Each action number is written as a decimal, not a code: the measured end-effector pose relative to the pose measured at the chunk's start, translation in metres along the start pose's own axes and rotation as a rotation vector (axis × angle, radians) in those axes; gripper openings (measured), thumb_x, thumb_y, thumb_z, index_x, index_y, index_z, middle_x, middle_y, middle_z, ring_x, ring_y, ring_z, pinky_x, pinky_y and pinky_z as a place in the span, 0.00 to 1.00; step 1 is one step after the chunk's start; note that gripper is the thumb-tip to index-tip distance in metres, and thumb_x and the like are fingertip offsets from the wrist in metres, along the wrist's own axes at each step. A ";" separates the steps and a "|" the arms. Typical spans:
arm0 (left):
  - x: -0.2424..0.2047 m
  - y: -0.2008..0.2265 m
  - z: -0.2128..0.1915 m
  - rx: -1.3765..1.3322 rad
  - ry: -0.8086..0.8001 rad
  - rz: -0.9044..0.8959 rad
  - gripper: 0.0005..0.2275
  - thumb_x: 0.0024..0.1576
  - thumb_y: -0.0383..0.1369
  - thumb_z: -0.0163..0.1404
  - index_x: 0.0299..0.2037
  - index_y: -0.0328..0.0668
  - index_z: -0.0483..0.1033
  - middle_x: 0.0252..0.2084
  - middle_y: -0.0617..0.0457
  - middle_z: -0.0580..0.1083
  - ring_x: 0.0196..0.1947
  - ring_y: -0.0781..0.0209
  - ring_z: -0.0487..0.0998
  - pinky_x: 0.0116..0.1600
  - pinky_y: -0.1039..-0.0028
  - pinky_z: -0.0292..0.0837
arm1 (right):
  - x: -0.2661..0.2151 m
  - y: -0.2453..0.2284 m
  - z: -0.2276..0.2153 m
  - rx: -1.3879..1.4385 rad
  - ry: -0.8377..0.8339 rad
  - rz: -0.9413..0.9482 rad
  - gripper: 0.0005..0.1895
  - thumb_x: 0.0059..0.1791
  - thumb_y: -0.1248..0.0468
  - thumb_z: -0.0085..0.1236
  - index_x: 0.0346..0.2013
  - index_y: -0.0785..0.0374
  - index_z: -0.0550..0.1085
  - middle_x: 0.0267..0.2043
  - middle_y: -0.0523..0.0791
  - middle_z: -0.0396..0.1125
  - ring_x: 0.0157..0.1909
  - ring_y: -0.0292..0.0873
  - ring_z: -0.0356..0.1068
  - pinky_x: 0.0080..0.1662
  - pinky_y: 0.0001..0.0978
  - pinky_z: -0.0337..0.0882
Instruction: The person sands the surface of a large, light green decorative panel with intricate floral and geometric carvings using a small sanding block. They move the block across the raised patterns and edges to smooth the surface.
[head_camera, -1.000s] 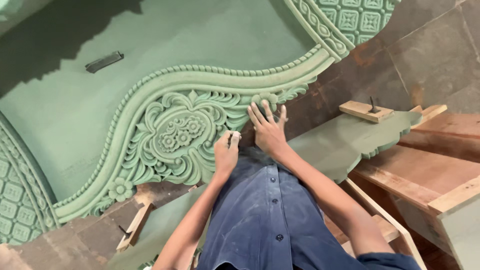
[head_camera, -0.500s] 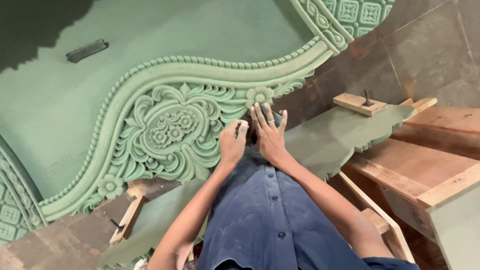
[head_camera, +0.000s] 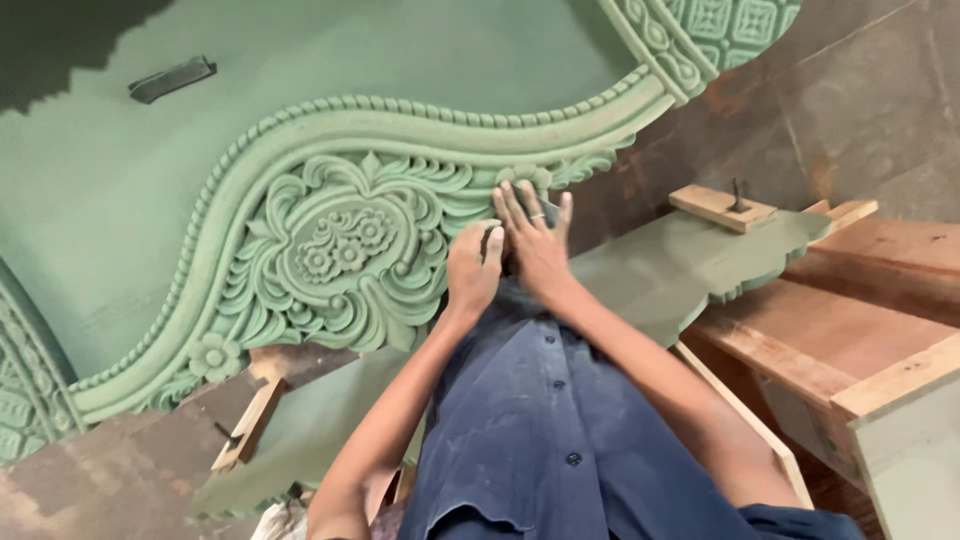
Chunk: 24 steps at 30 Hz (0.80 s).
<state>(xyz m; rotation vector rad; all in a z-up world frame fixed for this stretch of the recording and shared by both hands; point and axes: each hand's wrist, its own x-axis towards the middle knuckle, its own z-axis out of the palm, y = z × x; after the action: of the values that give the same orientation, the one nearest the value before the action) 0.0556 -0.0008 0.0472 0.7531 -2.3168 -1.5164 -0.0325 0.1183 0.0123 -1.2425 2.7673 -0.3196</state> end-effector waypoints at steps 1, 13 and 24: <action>0.002 -0.002 -0.002 0.006 -0.010 0.010 0.09 0.64 0.32 0.49 0.46 0.34 0.78 0.44 0.40 0.78 0.45 0.41 0.78 0.52 0.60 0.72 | 0.001 -0.001 0.002 -0.054 0.015 -0.028 0.39 0.53 0.62 0.49 0.79 0.57 0.51 0.82 0.43 0.45 0.82 0.51 0.41 0.69 0.77 0.29; 0.010 -0.006 -0.009 0.044 0.009 0.053 0.09 0.63 0.33 0.50 0.45 0.33 0.78 0.43 0.40 0.78 0.45 0.41 0.78 0.52 0.60 0.72 | 0.011 0.005 -0.005 -0.067 0.018 0.050 0.39 0.50 0.68 0.47 0.77 0.60 0.53 0.81 0.44 0.46 0.81 0.53 0.41 0.68 0.79 0.29; 0.006 -0.002 -0.014 0.038 -0.028 0.009 0.09 0.64 0.32 0.50 0.45 0.34 0.79 0.41 0.41 0.78 0.42 0.42 0.79 0.49 0.60 0.72 | -0.009 0.037 -0.032 0.390 0.107 0.124 0.24 0.45 0.75 0.49 0.56 0.61 0.73 0.57 0.48 0.72 0.61 0.55 0.70 0.57 0.49 0.68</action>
<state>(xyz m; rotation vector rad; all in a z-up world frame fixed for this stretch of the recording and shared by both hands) 0.0581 -0.0156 0.0512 0.7344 -2.3728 -1.4926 -0.0581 0.1537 0.0348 -0.9785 2.6689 -0.8861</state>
